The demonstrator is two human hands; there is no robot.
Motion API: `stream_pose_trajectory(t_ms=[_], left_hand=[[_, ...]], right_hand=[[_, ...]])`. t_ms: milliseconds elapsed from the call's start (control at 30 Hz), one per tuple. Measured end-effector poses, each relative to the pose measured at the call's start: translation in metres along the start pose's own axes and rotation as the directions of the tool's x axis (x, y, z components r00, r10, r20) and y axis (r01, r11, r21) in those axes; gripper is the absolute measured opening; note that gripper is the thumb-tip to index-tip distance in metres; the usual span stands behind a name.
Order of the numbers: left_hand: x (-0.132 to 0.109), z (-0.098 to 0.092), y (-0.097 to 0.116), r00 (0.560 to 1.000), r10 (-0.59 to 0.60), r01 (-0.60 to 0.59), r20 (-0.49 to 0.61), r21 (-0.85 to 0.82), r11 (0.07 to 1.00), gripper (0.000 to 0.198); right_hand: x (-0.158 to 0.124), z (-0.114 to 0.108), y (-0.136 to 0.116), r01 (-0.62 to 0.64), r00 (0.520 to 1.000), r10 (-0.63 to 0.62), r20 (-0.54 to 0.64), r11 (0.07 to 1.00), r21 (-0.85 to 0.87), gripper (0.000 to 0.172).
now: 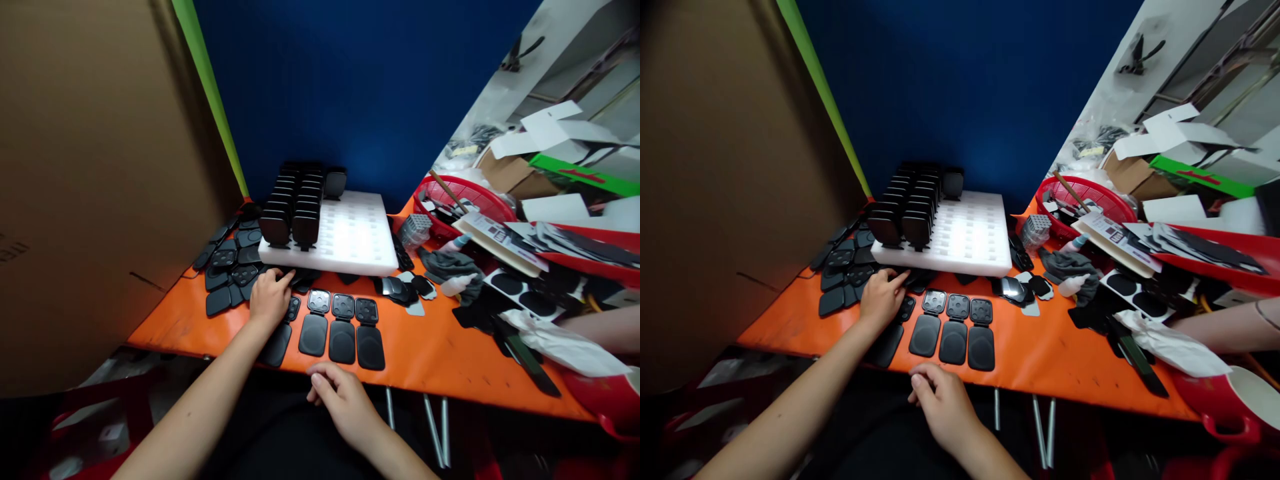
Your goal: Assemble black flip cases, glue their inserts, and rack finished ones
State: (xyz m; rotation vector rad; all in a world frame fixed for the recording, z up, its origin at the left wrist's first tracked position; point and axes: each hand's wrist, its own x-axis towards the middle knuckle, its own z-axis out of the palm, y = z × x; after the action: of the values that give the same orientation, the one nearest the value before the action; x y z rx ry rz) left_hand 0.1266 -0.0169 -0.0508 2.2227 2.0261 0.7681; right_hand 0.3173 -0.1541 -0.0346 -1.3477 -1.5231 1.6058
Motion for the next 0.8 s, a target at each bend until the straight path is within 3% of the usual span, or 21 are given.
stream_pose_trajectory(t_ms=[133,333,433,500,567,600,667,733,800], left_hand=[[0.005,0.001,0.000,0.992,0.123,-0.122,-0.006,0.072,0.990,0.032],[-0.017,-0.008,-0.009,0.966,0.257,-0.254,-0.018,0.087,0.963,0.032],[-0.033,-0.020,-0.016,0.936,0.345,-0.345,-0.072,0.011,0.939,0.032],[-0.046,-0.034,-0.015,0.934,0.329,-0.345,-0.142,-0.109,0.932,0.031],[-0.058,-0.048,-0.007,0.973,0.137,-0.185,-0.186,-0.271,0.945,0.027],[-0.064,-0.055,-0.001,0.986,-0.032,-0.031,-0.165,-0.366,0.930,0.025],[-0.073,-0.064,0.014,0.954,-0.299,0.261,0.035,-0.587,0.766,0.027],[-0.079,-0.067,0.027,0.882,-0.351,0.464,0.315,-0.710,0.530,0.033],[-0.084,-0.064,0.037,0.819,-0.319,0.571,0.476,-0.726,0.382,0.039]], right_hand=[[-0.002,-0.002,0.003,0.019,0.999,-0.020,-0.033,0.998,-0.052,0.029],[-0.001,-0.005,0.001,0.058,0.997,-0.064,-0.051,0.993,-0.106,0.029],[0.001,-0.008,0.001,0.076,0.994,-0.084,-0.067,0.991,-0.112,0.029],[0.005,-0.012,0.003,0.079,0.989,-0.088,-0.116,0.993,-0.083,0.030],[0.012,-0.017,0.005,0.081,0.970,-0.078,-0.231,0.997,0.003,0.031],[0.016,-0.021,0.005,0.086,0.954,-0.062,-0.294,0.994,0.072,0.034],[0.027,-0.028,0.002,0.107,0.931,-0.013,-0.364,0.965,0.239,0.044],[0.036,-0.035,-0.003,0.126,0.949,-0.006,-0.314,0.923,0.363,0.050],[0.041,-0.041,-0.007,0.131,0.962,-0.027,-0.273,0.920,0.369,0.042]])
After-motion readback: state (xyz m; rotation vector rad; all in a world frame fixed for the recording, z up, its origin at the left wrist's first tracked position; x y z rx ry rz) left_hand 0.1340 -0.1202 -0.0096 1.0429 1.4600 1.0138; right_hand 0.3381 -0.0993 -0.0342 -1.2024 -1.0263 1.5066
